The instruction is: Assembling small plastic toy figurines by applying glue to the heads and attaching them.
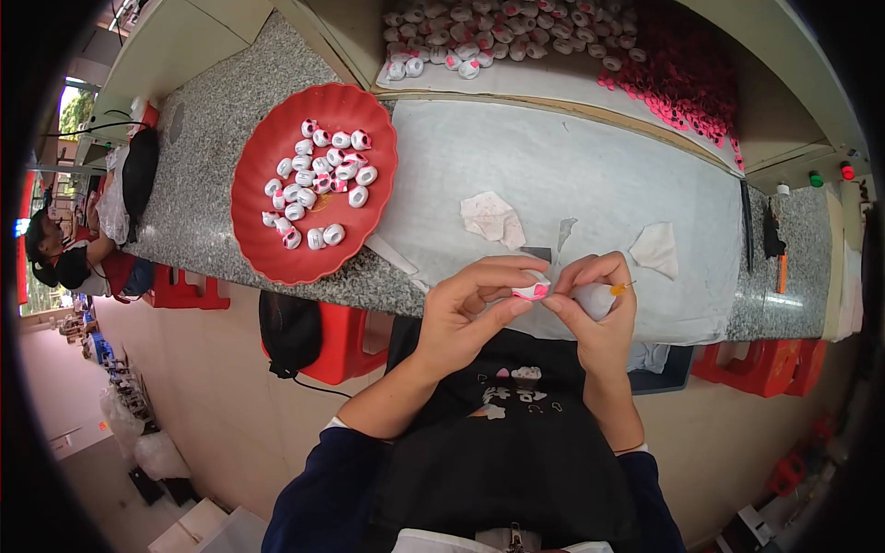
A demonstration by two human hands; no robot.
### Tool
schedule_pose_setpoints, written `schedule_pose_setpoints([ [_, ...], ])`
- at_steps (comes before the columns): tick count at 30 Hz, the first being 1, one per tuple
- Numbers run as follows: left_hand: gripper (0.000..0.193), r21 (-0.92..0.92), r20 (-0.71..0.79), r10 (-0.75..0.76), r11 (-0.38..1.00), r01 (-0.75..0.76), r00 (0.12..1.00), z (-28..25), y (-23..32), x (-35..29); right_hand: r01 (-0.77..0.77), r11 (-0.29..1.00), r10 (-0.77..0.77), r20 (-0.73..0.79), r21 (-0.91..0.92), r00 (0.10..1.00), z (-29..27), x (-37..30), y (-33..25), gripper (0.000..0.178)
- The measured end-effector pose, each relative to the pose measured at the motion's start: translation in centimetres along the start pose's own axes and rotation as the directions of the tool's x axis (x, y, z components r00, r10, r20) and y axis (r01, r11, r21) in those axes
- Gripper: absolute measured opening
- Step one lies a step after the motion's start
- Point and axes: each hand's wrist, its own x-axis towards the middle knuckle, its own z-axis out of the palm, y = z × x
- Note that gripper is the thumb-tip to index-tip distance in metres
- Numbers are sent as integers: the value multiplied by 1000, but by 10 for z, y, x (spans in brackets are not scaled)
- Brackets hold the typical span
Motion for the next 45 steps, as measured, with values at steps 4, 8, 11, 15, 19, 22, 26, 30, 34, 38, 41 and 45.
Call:
schedule_pose_setpoints([
  [4,26,-207,12,-182,962,180,983,-1,5,0,-65,996,57,128,59,990,4,-2,-10,35],
  [8,25,-259,52,-221,939,227,974,-3,1,-5,-71,997,67,149,24,987,8,-3,-10,31],
  [11,27,-304,152,-140,935,182,978,-6,-2,-5,-50,996,42,116,70,992,5,-6,-5,29],
  [15,26,-273,155,-131,947,170,979,-9,-6,-8,-172,974,157,104,146,982,3,-9,-3,28],
  [19,28,-235,97,-242,937,259,965,-6,0,-5,-239,961,232,68,137,970,6,-6,-8,26],
  [22,30,-126,64,-213,967,220,975,-5,-2,-5,-197,976,193,51,90,980,8,-6,-7,25],
  [26,31,-13,65,-138,990,140,988,-7,-5,-7,-168,980,162,59,106,985,9,-6,-7,24],
  [30,30,-81,13,-185,979,186,983,-7,-4,-8,-214,965,204,79,153,976,11,-4,-5,23],
  [34,26,-140,60,-99,984,106,993,-8,-10,-8,-237,953,221,102,189,970,7,-9,-5,23],
  [38,26,-140,31,-123,982,127,992,-6,-5,-12,-234,939,217,93,254,972,9,-11,-6,22],
  [41,26,-50,-31,-108,993,106,994,-14,2,-11,-329,902,290,171,281,942,17,0,3,28],
  [45,28,496,-215,252,860,-116,944,-69,23,-8,-287,944,251,212,161,944,23,14,4,41],
])
